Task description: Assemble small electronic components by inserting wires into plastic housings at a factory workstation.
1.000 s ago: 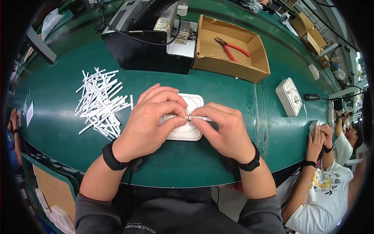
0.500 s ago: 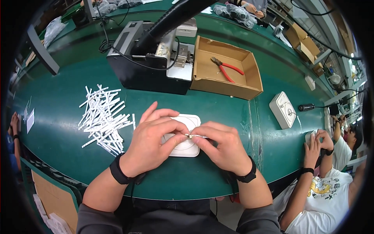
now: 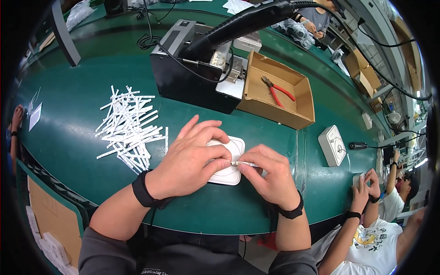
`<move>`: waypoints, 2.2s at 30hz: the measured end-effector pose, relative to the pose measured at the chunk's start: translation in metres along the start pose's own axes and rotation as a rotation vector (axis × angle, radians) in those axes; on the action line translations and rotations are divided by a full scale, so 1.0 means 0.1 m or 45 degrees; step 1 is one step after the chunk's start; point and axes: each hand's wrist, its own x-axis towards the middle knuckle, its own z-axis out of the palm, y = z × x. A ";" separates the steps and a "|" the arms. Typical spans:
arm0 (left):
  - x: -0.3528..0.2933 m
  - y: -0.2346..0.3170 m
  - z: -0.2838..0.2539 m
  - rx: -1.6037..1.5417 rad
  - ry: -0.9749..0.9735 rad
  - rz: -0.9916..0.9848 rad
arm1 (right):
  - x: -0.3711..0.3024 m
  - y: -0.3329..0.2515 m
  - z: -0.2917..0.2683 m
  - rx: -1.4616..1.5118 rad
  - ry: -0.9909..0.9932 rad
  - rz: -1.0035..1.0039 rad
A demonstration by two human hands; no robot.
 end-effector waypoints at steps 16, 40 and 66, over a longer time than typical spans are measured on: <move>0.01 0.06 0.01 0.156 0.007 0.155 | -0.01 -0.04 -0.02 0.056 -0.067 0.086; 0.05 -0.03 0.05 -0.013 -0.015 0.189 | 0.01 0.04 0.00 0.119 -0.149 -0.051; 0.04 -0.07 0.06 -0.120 -0.009 0.159 | 0.02 0.07 0.11 0.222 -0.168 0.007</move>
